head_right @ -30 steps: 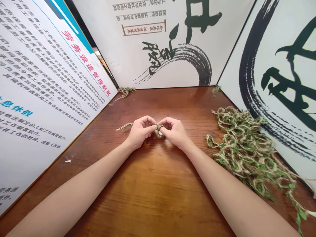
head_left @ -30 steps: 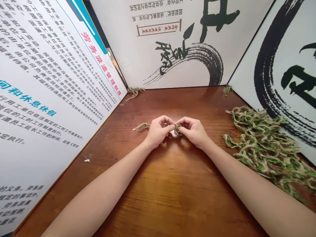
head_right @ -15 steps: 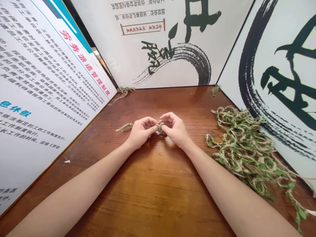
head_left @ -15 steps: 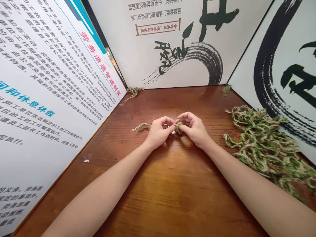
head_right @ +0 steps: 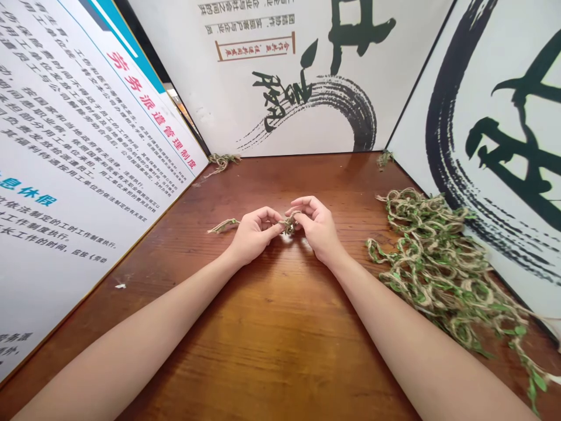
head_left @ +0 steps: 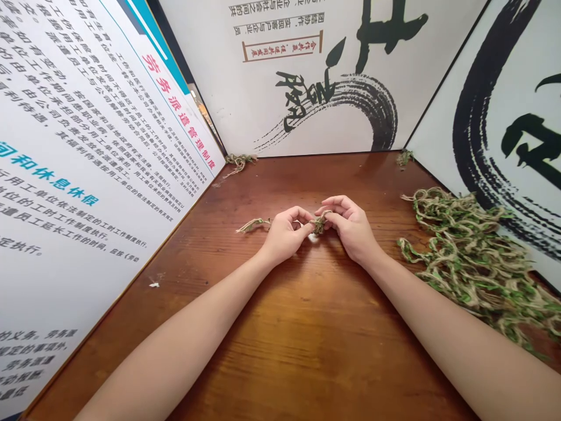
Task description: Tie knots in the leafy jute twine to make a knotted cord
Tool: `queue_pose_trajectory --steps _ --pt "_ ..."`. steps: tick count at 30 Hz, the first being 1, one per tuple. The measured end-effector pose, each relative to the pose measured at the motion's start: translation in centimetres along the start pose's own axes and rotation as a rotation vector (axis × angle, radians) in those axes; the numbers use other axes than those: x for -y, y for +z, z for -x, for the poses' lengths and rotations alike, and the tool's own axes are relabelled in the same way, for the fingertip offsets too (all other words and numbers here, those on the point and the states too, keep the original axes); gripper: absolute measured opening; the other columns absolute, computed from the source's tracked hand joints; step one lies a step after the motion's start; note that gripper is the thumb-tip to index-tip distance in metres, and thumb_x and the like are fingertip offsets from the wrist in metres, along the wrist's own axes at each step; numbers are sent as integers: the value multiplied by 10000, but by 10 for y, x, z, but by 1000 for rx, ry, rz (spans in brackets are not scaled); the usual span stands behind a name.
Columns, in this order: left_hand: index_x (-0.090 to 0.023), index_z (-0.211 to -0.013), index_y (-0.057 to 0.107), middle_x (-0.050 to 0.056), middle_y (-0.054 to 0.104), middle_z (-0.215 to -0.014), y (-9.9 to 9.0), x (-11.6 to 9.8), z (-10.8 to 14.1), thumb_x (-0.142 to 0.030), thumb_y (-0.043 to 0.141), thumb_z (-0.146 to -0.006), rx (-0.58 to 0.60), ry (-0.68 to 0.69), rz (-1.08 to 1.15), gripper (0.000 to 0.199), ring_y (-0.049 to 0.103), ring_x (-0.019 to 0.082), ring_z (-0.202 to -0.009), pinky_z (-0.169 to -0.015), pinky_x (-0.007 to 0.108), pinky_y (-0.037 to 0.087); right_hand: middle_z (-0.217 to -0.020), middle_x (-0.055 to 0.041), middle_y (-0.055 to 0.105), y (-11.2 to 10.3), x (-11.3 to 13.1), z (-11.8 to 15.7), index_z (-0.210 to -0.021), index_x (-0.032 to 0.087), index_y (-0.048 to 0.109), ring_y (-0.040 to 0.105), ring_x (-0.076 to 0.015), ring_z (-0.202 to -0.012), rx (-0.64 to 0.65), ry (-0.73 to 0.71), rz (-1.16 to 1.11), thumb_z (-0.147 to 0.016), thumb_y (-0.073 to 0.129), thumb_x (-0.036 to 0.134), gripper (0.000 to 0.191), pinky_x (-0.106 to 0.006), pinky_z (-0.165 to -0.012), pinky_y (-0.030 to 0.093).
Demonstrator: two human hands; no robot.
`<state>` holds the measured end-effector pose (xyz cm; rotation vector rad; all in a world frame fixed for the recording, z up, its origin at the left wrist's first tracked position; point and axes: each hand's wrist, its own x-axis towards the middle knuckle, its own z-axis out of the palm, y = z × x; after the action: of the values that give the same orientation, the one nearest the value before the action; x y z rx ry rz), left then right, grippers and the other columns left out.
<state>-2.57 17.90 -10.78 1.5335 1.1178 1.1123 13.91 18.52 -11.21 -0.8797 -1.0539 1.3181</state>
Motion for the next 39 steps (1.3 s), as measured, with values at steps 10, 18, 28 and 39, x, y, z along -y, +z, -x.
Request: queue_pose_trajectory --steps 10,18,28,39 --pt "-170 -834 656 30 690 -764 1 1 0 -279 718 -767 32 5 22 142 586 126 -619 -612 265 454 -643 46 577 0 3 2 -911 204 685 510 -127 -630 67 17 0 -708 713 311 232 -282 -636 427" --pt "-172 -810 654 19 675 -728 1 0 1 -278 741 -754 65 0 34 148 570 120 -610 -593 251 433 -597 16 548 1 0 -2 -700 199 632 501 -126 -593 18 22 -64 -770 666 385 202 -271 -600 410" --pt "-176 -778 618 -32 607 -651 0 -5 -2 -318 779 -704 -14 -47 177 227 446 65 -487 -471 212 345 -1050 -81 767 -4 8 -1 -1033 204 725 367 -60 -422 17 165 -162 -820 667 427 314 -250 -370 185" --pt "-162 -756 647 -21 625 -615 1 -11 -2 -304 808 -642 -99 -128 231 242 416 53 -439 -418 210 274 -1473 -158 547 -15 -14 -3 -1324 231 688 566 -336 -1291 -330 -370 605 -891 576 335 458 -454 -914 559"
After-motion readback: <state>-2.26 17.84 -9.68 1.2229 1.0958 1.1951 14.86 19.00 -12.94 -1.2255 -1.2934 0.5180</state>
